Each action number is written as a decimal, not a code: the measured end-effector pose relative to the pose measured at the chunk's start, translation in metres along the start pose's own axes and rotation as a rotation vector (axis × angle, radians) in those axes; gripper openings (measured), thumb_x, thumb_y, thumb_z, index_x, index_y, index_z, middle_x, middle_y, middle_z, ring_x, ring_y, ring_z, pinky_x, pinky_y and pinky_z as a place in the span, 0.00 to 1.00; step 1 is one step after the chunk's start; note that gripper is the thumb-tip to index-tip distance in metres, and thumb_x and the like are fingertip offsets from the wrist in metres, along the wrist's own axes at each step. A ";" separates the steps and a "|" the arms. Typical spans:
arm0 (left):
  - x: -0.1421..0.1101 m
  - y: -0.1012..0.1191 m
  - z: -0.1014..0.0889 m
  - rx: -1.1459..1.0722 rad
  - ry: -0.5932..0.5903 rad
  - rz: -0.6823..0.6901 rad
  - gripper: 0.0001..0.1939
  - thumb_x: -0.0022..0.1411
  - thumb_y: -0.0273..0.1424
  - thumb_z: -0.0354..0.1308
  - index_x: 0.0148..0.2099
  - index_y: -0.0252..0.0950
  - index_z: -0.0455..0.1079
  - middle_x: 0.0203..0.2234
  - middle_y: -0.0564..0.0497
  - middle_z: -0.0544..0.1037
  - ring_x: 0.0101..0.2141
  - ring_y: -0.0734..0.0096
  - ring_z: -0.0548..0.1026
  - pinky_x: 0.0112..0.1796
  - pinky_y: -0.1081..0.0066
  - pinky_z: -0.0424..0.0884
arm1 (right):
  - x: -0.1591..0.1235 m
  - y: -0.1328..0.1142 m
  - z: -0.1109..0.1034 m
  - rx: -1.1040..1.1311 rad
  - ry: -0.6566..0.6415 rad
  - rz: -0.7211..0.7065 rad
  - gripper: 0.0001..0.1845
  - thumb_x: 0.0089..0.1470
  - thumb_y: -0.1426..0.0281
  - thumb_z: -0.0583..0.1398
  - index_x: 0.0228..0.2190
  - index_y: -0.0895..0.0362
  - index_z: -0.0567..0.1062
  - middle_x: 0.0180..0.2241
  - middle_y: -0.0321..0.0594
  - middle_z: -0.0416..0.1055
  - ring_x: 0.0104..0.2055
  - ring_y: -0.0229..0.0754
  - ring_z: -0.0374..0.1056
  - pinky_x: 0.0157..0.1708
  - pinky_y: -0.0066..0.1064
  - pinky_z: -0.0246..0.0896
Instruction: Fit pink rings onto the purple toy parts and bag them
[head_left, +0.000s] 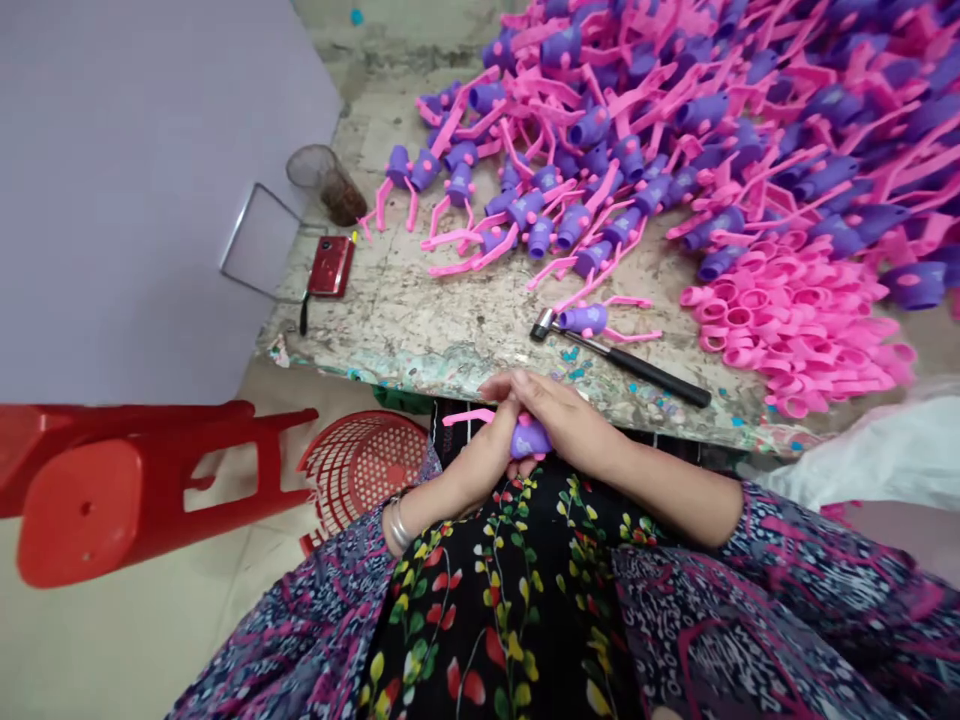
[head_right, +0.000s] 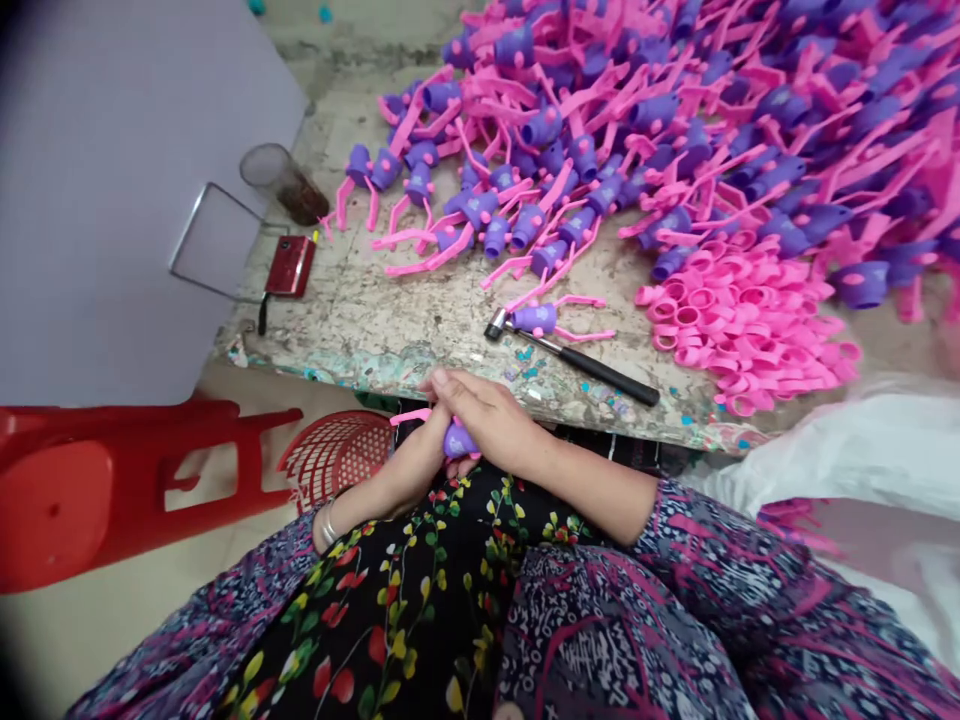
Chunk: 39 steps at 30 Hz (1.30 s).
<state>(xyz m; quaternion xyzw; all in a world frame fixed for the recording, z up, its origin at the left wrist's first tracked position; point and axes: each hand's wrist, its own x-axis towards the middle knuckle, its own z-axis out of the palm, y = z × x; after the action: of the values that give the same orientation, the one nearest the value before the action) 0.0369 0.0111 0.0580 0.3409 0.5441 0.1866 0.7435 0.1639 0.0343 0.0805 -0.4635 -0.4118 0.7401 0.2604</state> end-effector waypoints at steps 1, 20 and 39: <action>-0.002 -0.001 0.000 0.018 0.018 -0.023 0.33 0.64 0.57 0.37 0.22 0.37 0.62 0.12 0.53 0.65 0.16 0.75 0.62 0.20 0.74 0.58 | -0.001 0.004 -0.002 0.007 -0.021 -0.011 0.32 0.56 0.41 0.53 0.47 0.52 0.74 0.43 0.45 0.75 0.27 0.41 0.74 0.21 0.32 0.70; 0.020 -0.056 0.019 0.018 0.097 0.081 0.20 0.66 0.42 0.45 0.51 0.40 0.71 0.41 0.48 0.78 0.45 0.59 0.73 0.48 0.62 0.68 | -0.016 0.046 0.004 0.099 0.296 0.010 0.31 0.57 0.43 0.53 0.40 0.56 0.77 0.35 0.44 0.77 0.43 0.50 0.72 0.37 0.37 0.67; 0.037 0.028 -0.010 -0.345 -0.180 0.052 0.27 0.69 0.44 0.35 0.24 0.35 0.61 0.09 0.58 0.57 0.10 0.83 0.50 0.16 0.76 0.43 | -0.040 0.049 -0.123 -1.379 0.847 -0.186 0.24 0.59 0.57 0.56 0.47 0.63 0.75 0.42 0.58 0.69 0.46 0.60 0.63 0.46 0.50 0.59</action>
<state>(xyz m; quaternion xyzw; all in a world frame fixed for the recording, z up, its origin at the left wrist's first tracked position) 0.0427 0.0578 0.0506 0.2376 0.4264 0.2651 0.8315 0.2921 0.0230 0.0296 -0.7240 -0.6784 0.0573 0.1106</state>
